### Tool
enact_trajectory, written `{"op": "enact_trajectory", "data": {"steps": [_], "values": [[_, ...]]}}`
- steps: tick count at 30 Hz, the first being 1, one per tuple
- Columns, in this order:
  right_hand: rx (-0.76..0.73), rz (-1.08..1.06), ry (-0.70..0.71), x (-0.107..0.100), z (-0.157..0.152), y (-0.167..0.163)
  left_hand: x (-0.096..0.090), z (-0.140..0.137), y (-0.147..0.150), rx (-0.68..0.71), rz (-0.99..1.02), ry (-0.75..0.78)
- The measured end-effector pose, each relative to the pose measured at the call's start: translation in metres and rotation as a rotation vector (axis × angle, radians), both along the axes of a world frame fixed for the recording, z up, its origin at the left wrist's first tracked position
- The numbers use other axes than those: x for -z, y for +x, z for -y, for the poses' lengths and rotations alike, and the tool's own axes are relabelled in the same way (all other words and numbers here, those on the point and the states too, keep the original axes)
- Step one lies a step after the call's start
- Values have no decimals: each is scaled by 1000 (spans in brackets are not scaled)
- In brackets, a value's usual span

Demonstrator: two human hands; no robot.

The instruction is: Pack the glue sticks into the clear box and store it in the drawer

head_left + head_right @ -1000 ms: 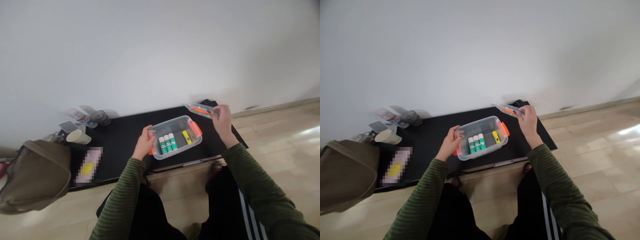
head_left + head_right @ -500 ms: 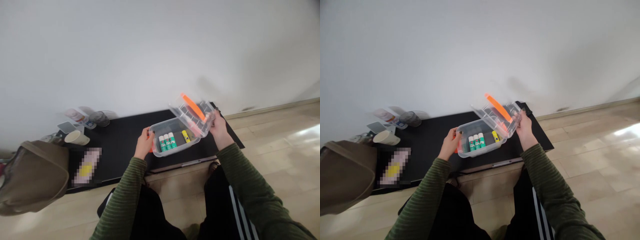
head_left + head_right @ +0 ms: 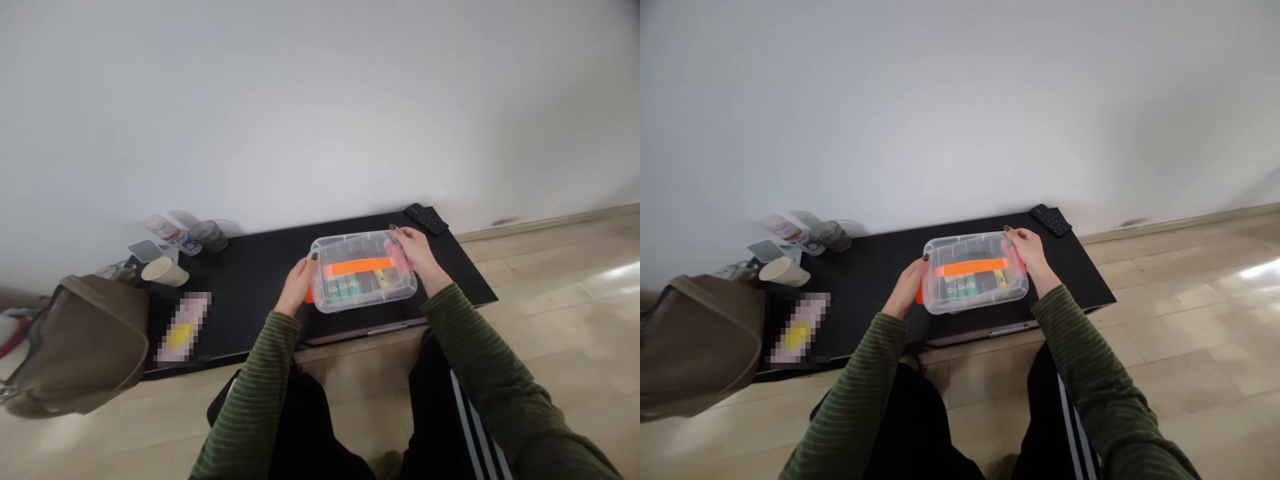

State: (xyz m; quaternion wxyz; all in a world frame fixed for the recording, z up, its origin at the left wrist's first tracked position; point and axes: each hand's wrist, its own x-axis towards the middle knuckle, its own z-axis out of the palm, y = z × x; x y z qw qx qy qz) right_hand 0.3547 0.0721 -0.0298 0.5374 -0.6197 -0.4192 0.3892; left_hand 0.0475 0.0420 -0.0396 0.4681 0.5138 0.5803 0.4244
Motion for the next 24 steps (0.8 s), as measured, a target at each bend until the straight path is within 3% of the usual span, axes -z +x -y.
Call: {"op": "enact_trajectory", "data": {"steps": [7,12,16,24], "values": [[-41,250,14,3,-9,-4,2,-1,5,26,-26,4],[-73,303,71,4,-14,-7,6,-4,5,24,-114,31],[-139,380,44,2,-17,-7,8,-5,6,12,-139,54],[-122,546,-31,-1,-21,-8,12,-8,10,-58,-162,37]]}}
